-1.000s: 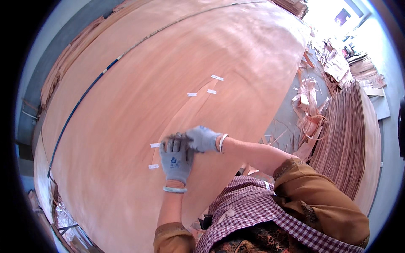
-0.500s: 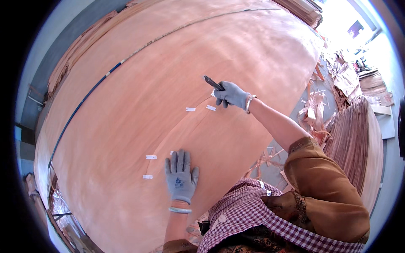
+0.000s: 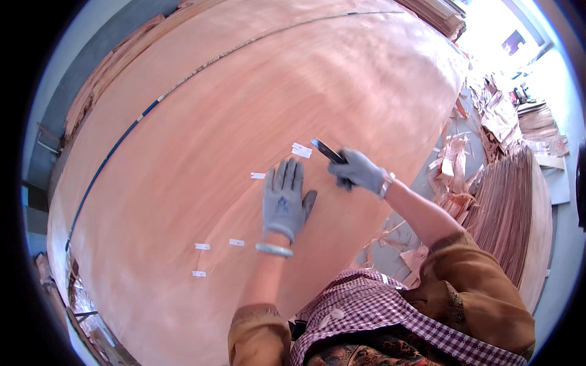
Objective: The person handles wood veneer sheets by hand and uses a knife to trim edges, then applies pieces of tape to repair or join sections of the material.
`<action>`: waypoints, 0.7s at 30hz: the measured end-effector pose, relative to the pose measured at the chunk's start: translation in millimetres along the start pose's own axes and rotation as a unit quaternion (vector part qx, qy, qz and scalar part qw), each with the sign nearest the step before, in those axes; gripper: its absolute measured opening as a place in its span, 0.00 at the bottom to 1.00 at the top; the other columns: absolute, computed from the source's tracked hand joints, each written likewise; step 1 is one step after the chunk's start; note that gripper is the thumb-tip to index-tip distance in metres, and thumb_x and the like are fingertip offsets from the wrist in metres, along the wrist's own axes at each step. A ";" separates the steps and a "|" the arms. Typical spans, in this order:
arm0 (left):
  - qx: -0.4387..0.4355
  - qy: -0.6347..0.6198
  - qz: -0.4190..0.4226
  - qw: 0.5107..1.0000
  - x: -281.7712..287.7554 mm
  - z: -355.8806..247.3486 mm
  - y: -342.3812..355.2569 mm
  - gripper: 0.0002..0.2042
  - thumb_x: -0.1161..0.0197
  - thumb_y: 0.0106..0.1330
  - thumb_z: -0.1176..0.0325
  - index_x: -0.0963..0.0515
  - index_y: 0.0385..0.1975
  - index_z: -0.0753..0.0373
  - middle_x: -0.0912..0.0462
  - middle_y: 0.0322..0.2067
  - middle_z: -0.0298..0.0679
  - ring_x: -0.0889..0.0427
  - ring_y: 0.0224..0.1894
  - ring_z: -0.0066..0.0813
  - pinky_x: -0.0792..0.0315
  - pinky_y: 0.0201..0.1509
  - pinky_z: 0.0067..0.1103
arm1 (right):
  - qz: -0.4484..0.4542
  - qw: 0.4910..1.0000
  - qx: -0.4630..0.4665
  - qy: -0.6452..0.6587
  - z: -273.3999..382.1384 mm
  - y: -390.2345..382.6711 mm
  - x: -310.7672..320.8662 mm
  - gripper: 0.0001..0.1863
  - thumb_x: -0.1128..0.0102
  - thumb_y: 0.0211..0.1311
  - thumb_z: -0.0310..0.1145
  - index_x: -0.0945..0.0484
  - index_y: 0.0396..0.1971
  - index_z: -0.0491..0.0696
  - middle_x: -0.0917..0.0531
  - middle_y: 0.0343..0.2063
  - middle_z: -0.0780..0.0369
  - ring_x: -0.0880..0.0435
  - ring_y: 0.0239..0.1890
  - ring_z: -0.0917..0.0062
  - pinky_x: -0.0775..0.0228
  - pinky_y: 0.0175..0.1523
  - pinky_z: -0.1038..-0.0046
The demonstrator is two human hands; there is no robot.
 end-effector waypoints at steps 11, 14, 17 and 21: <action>-0.074 0.087 0.094 0.989 6.0 -6.8 22.4 0.23 0.47 0.60 0.49 0.29 0.56 0.42 0.44 0.66 0.42 0.47 0.67 0.41 0.55 0.67 0.47 | 0.061 0.983 -0.005 0.176 -19.3 -111.6 -25.1 0.12 0.45 0.64 0.38 0.27 0.40 0.44 0.20 0.23 0.64 0.22 0.20 0.83 0.29 0.25 0.81; -0.112 0.060 0.103 0.987 51.0 6.4 -64.0 0.18 0.47 0.59 0.58 0.24 0.51 0.47 0.34 0.60 0.43 0.37 0.62 0.42 0.45 0.63 0.42 | 0.098 0.975 0.024 0.198 8.1 -110.1 -76.7 0.14 0.47 0.65 0.35 0.28 0.45 0.43 0.19 0.26 0.62 0.20 0.22 0.83 0.28 0.26 0.81; 0.025 -0.061 0.193 0.979 112.6 32.2 -187.7 0.18 0.48 0.58 0.67 0.23 0.49 0.51 0.24 0.50 0.43 0.27 0.51 0.41 0.33 0.54 0.35 | 0.189 0.959 0.062 0.201 -17.1 -96.8 -146.1 0.14 0.46 0.63 0.35 0.26 0.44 0.44 0.18 0.33 0.62 0.19 0.30 0.81 0.30 0.31 0.83; 0.156 -0.108 -0.046 0.981 274.9 25.8 -322.7 0.16 0.48 0.54 0.78 0.20 0.41 0.58 0.17 0.37 0.42 0.19 0.36 0.44 0.25 0.39 0.31 | 0.289 0.949 0.069 0.101 -18.1 -114.6 -267.7 0.12 0.45 0.61 0.35 0.23 0.42 0.45 0.19 0.38 0.64 0.19 0.35 0.82 0.31 0.32 0.83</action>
Point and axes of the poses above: each hand's wrist, its own y-axis towards the middle knuckle, its own x-axis out of the back of the hand, z = x × y, the point moved 4 cm from there along y, towards the middle knuckle
